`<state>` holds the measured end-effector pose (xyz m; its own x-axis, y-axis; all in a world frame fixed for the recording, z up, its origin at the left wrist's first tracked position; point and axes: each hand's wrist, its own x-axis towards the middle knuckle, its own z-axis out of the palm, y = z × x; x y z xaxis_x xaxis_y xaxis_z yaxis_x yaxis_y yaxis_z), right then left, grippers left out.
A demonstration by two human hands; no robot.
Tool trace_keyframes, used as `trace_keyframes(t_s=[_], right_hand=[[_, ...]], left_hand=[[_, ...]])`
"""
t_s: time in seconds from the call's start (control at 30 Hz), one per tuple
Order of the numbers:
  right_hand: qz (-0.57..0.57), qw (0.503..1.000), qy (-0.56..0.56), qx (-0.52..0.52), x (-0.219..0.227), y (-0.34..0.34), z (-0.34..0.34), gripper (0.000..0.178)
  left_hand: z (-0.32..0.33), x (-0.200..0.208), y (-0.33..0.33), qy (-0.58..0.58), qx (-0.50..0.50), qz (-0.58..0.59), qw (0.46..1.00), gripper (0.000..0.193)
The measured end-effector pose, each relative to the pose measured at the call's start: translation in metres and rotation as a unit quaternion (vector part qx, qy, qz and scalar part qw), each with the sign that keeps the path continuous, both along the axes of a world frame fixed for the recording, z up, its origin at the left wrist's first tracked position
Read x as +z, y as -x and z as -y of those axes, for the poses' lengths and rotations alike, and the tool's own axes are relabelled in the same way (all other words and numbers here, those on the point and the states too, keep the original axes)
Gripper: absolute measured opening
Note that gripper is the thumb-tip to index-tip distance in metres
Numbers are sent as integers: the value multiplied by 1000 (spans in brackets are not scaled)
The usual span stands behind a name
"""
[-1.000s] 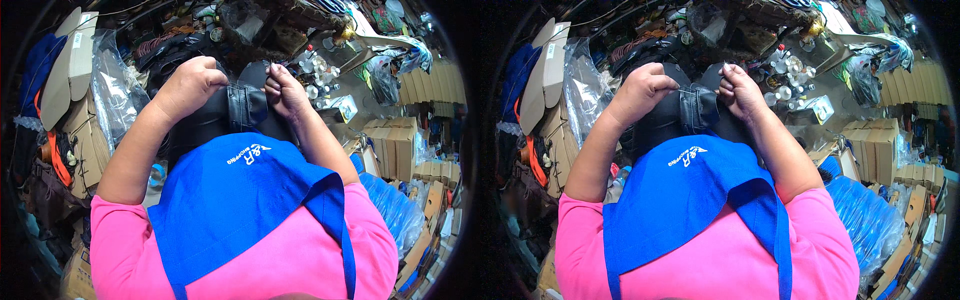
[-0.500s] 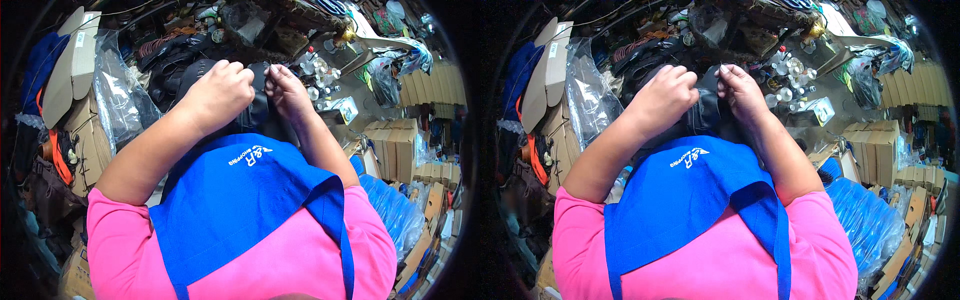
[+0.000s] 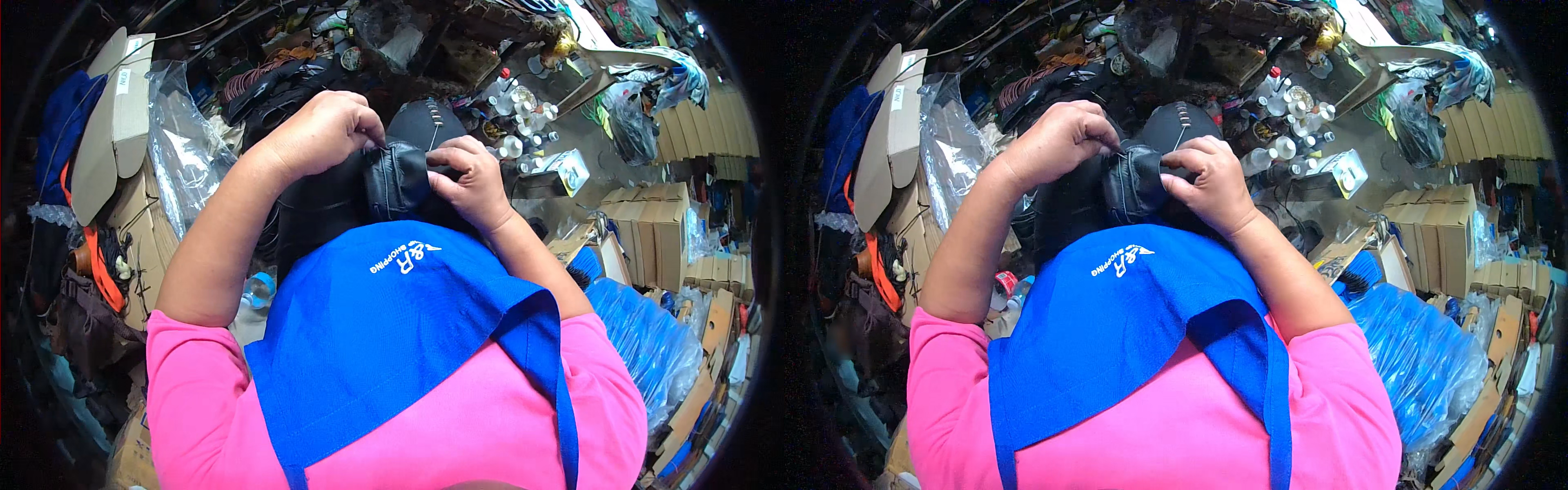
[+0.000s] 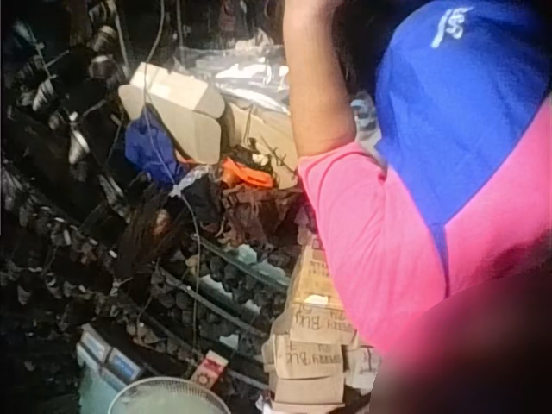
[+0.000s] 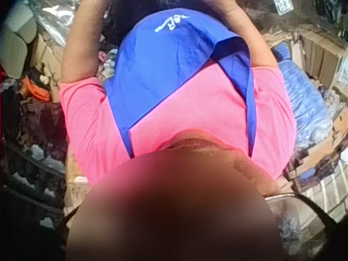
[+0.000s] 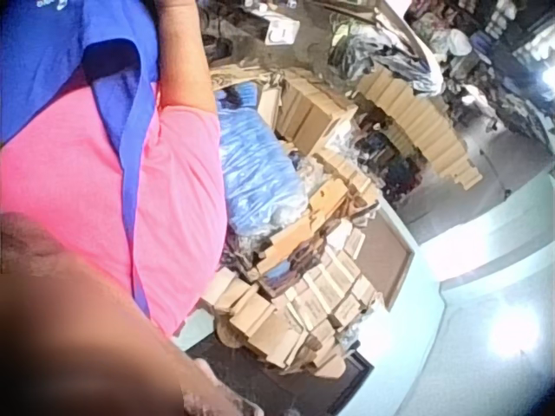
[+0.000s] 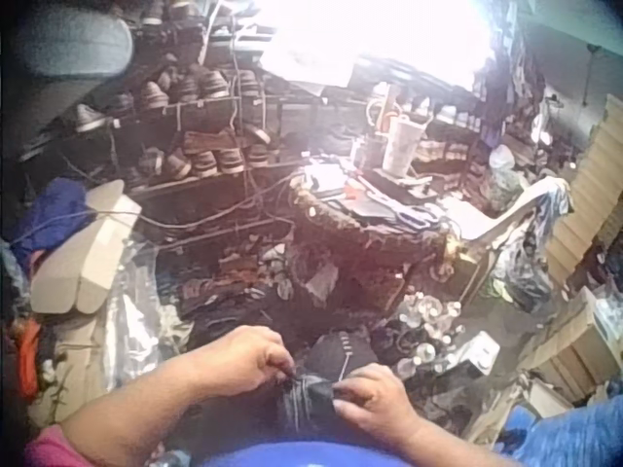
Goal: Stitching a black shoe component by hand using a needle and thread.
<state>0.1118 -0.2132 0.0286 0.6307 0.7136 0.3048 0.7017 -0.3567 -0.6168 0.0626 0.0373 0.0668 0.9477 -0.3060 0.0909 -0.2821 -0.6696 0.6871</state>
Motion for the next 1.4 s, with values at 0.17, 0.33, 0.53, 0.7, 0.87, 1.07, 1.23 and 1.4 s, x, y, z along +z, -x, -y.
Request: trace_keyframes(t_s=[0.17, 0.33, 0.53, 0.7, 0.87, 1.07, 1.23, 1.4], right_hand=[[28, 999, -44, 3, -3, 3, -10, 21], [66, 998, 8, 14, 7, 3, -17, 17], [-158, 986, 54, -26, -9, 4, -21, 15], [-82, 995, 38, -45, -4, 13, -22, 11], [14, 999, 17, -41, -6, 12, -21, 9], [59, 997, 54, 19, -3, 6, -12, 10], [152, 978, 126, 64, 3, 2, -2, 13], [29, 989, 126, 68, -5, -2, -6, 16]], left_hand=[[-1, -10, 5, 30, -1, 17, 999, 14], [4, -2, 4, 89, 35, -64, 993, 19], [-1, -20, 4, 204, 58, -145, 966, 19], [-2, -33, 13, 300, 94, -168, 934, 18], [6, -28, 15, 236, 102, -106, 961, 26], [26, -38, 30, -2, 72, 24, 997, 92], [38, -40, 32, -36, 81, 19, 996, 93], [42, -43, 29, -13, 90, 38, 995, 89]])
